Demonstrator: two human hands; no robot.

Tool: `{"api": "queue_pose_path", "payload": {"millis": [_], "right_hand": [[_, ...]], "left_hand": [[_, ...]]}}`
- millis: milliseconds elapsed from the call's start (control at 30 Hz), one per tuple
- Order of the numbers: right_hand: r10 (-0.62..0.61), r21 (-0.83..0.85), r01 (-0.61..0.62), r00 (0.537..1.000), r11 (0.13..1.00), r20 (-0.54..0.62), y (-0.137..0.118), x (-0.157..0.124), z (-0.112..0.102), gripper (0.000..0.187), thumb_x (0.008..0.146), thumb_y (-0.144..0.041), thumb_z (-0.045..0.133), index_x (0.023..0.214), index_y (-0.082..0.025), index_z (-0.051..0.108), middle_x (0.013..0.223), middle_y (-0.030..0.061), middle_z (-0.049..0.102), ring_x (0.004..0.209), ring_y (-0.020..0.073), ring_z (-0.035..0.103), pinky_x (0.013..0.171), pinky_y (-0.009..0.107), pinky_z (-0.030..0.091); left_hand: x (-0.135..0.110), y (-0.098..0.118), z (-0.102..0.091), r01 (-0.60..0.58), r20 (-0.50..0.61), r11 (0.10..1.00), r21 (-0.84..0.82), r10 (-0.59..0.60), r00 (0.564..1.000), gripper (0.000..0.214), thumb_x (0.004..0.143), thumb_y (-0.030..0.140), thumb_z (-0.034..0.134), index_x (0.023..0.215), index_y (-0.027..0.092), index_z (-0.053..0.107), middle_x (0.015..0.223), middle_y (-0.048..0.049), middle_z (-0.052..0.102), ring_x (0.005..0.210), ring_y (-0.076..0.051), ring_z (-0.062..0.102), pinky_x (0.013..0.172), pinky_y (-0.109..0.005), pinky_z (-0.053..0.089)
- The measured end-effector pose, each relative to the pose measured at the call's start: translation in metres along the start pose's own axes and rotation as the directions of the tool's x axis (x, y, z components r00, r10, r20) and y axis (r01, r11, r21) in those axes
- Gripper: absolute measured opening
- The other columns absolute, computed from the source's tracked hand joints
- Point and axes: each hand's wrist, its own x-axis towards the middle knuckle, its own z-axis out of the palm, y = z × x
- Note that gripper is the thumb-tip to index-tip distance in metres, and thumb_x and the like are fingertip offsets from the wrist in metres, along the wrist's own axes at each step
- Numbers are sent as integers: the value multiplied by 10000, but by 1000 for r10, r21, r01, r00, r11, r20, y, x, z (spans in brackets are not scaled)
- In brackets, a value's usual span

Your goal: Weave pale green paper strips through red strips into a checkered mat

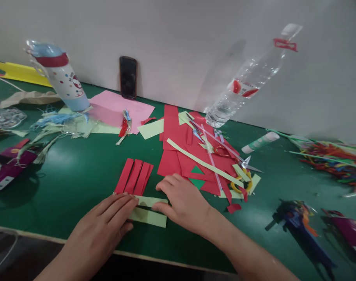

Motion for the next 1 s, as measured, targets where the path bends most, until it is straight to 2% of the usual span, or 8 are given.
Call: {"api": "queue_pose_path", "payload": {"millis": [100,267,367,633,867,933,1000], "right_hand": [[36,-13,-35,998,999,59,-3,-8,5,285,830,-347,781,1008,-166,651,993,67,664,949,259,576,836,385,489],[50,16,-51,997,999,67,-1,-7,10,205,832,-288,780,948,-190,641,987,48,650,923,243,566,804,368,472],[50,29,-51,998,998,49,-1,-7,10,196,829,-277,780,934,-197,635,976,41,644,903,230,558,791,358,461],[98,76,-101,994,992,44,-3,-9,12,140,841,-262,766,828,-209,637,916,18,644,871,206,552,753,337,430],[86,104,-93,994,990,70,-5,-7,9,149,885,-214,706,761,-198,625,872,17,645,837,189,555,741,321,411],[91,140,-99,994,985,68,-5,-7,5,144,886,-177,686,763,-195,615,844,14,648,823,184,566,728,309,409],[124,248,-145,988,958,96,-6,-6,-1,126,887,-150,665,788,-201,607,784,-9,652,767,163,584,678,279,405]], "left_hand": [[3,1,-1,105,-7,994,-24,-105,994,362,986,173,403,1327,192,523,1346,-90,614,1220,-217,604,1005,-375,515],[15,3,-13,245,-62,963,-113,-252,966,289,969,166,376,1219,212,514,1261,-93,613,1037,-184,687,790,-295,571],[18,3,-17,292,-42,945,-148,-301,953,283,950,175,382,1199,235,502,1261,-81,606,981,-177,699,747,-287,569],[15,1,-16,302,33,930,-211,-302,953,295,944,179,401,1212,257,498,1284,-67,602,1077,-184,663,835,-297,554],[14,0,-16,334,45,920,-207,-332,942,254,947,215,430,1188,259,495,1269,-62,607,1020,-172,684,766,-286,571],[13,0,-16,303,46,932,-197,-300,953,250,953,199,417,1161,268,537,1297,-56,596,1037,-169,679,791,-284,569],[11,0,-14,243,32,955,-168,-241,970,297,942,171,399,1125,288,601,1318,-47,590,1046,-177,677,786,-278,567]]}}
